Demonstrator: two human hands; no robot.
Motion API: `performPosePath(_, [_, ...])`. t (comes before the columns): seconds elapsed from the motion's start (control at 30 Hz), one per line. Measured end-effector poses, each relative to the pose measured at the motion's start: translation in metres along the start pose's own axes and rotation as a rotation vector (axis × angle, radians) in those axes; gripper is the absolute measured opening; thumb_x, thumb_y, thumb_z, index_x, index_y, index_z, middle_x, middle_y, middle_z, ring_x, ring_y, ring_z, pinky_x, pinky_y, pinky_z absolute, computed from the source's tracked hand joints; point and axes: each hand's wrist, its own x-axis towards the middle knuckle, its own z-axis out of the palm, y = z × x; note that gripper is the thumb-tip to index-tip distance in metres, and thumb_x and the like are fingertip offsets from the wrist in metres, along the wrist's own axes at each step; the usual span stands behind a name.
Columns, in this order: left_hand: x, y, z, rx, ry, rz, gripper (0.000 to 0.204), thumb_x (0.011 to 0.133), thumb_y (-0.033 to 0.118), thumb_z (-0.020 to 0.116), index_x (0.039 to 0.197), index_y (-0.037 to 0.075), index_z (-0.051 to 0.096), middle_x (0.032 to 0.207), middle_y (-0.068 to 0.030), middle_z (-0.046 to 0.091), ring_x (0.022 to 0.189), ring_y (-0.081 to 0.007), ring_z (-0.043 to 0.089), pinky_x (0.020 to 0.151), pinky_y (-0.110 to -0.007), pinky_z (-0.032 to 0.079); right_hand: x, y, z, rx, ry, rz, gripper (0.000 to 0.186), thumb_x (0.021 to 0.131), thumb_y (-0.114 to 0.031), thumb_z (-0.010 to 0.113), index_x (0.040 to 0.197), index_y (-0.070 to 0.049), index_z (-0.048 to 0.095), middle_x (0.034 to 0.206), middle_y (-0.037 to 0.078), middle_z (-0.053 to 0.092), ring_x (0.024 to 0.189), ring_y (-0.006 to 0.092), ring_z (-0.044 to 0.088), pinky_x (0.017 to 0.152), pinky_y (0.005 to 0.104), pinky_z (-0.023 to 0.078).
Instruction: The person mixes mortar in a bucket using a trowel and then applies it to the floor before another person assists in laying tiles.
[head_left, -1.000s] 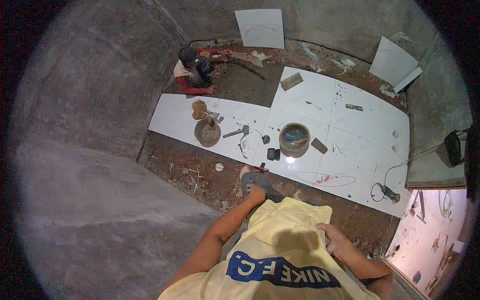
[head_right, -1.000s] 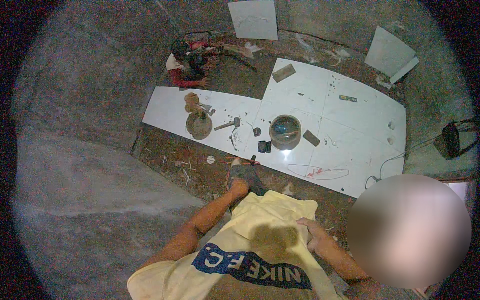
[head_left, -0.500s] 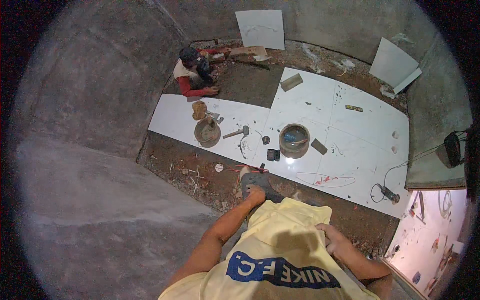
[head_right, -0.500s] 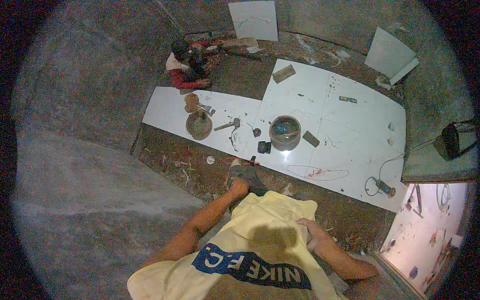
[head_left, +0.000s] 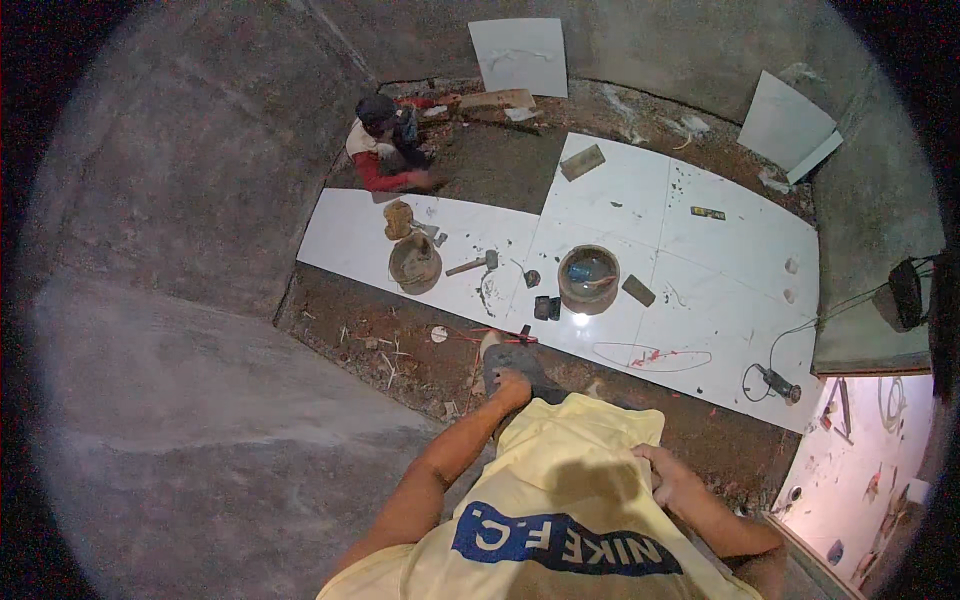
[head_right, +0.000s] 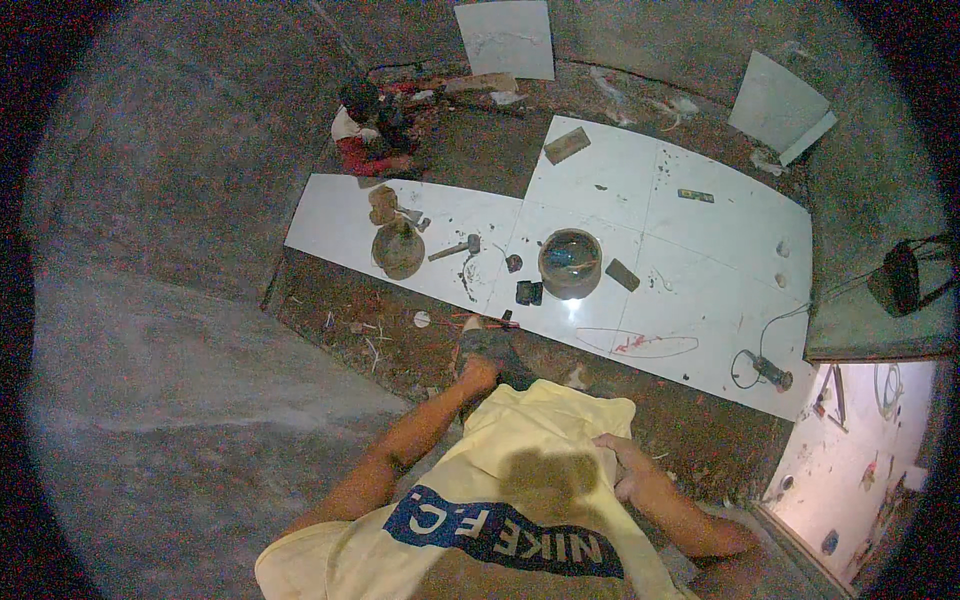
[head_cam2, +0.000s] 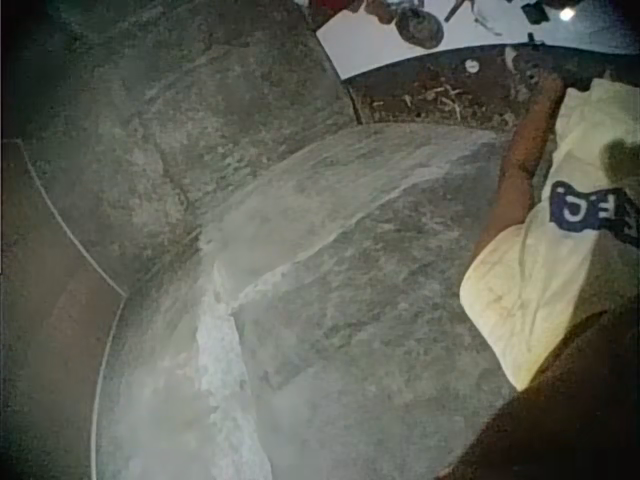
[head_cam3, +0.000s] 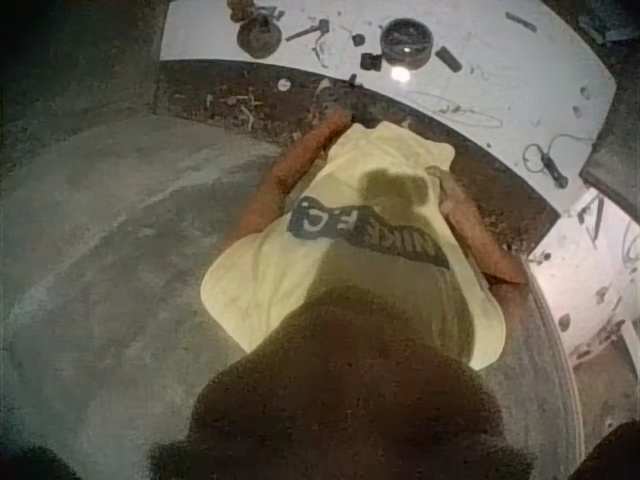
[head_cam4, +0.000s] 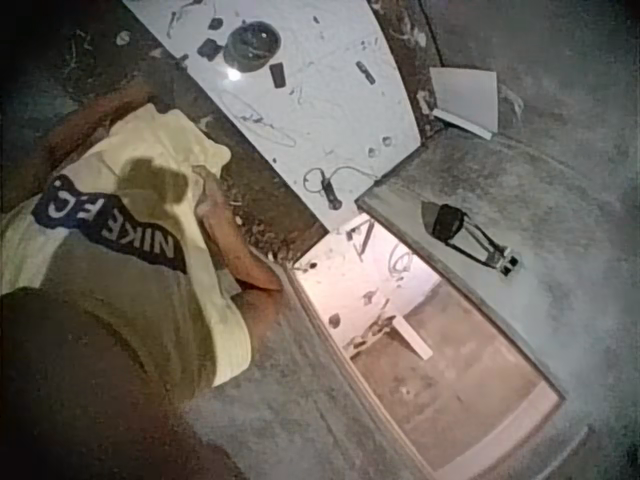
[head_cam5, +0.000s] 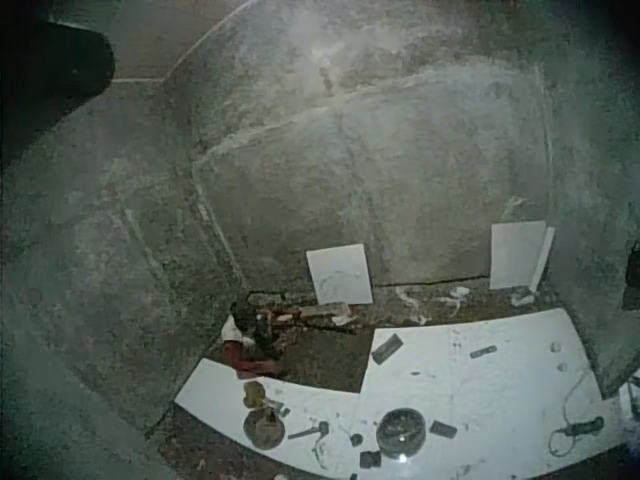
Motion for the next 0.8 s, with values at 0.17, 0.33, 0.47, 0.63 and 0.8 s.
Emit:
performPosePath(0.17, [-0.002, -0.003, 0.013, 0.056, 0.003, -0.030, 0.027, 0.076, 0.023, 0.052, 0.085, 0.004, 0.069, 0.085, -0.0221, 0.065, 0.085, -0.0373, 0.061, 0.079, -0.059, 0.041, 0.006, 0.004, -0.008, -0.094, 0.029, -0.144, 0.025, 0.075, -0.019, 0.062, 0.097, -0.007, 0.059, 0.086, 0.010, 0.065, 0.073, 0.0271, 0.064, 0.069, 0.0471, 0.054])
performPosePath(0.33, [-0.006, -0.006, 0.018, 0.037, 0.140, 0.025, 0.027, 0.080, 0.021, 0.048, 0.091, 0.004, 0.066, 0.087, -0.0233, 0.064, 0.084, -0.0393, 0.061, 0.079, -0.059, 0.041, 0.021, 0.001, -0.020, -0.041, -0.010, 0.041, 0.038, 0.079, -0.022, 0.062, 0.113, -0.008, 0.053, 0.104, 0.013, 0.062, 0.098, 0.0336, 0.060, 0.086, 0.0535, 0.047])
performPosePath(0.47, [0.000, -0.006, 0.023, 0.049, 0.032, 0.033, 0.027, 0.081, 0.020, 0.047, 0.093, 0.004, 0.065, 0.089, -0.0236, 0.064, 0.086, -0.0389, 0.060, 0.078, -0.059, 0.041, 0.056, 0.008, -0.060, 0.027, -0.150, 0.001, 0.038, 0.079, -0.020, 0.063, 0.114, -0.008, 0.053, 0.104, 0.013, 0.062, 0.096, 0.0333, 0.061, 0.085, 0.0532, 0.047])
performPosePath(0.63, [0.000, -0.006, 0.035, -0.004, 0.026, -0.010, 0.025, 0.077, 0.021, 0.050, 0.087, 0.005, 0.067, 0.090, -0.0222, 0.064, 0.087, -0.0381, 0.060, 0.078, -0.058, 0.041, 0.036, 0.003, -0.039, 0.044, -0.075, 0.085, 0.052, 0.073, -0.014, 0.069, 0.120, -0.009, 0.048, 0.118, 0.012, 0.054, 0.107, 0.0299, 0.055, 0.090, 0.0485, 0.045])
performPosePath(0.8, [0.002, -0.003, 0.031, 0.009, 0.072, 0.008, 0.027, 0.075, 0.022, 0.052, 0.089, 0.005, 0.068, 0.090, -0.0217, 0.065, 0.087, -0.0383, 0.061, 0.083, -0.057, 0.041, 0.037, 0.006, -0.044, -0.014, 0.001, -0.030, 0.047, 0.069, -0.009, 0.069, 0.113, -0.009, 0.051, 0.109, 0.010, 0.055, 0.096, 0.0279, 0.057, 0.082, 0.0471, 0.047])
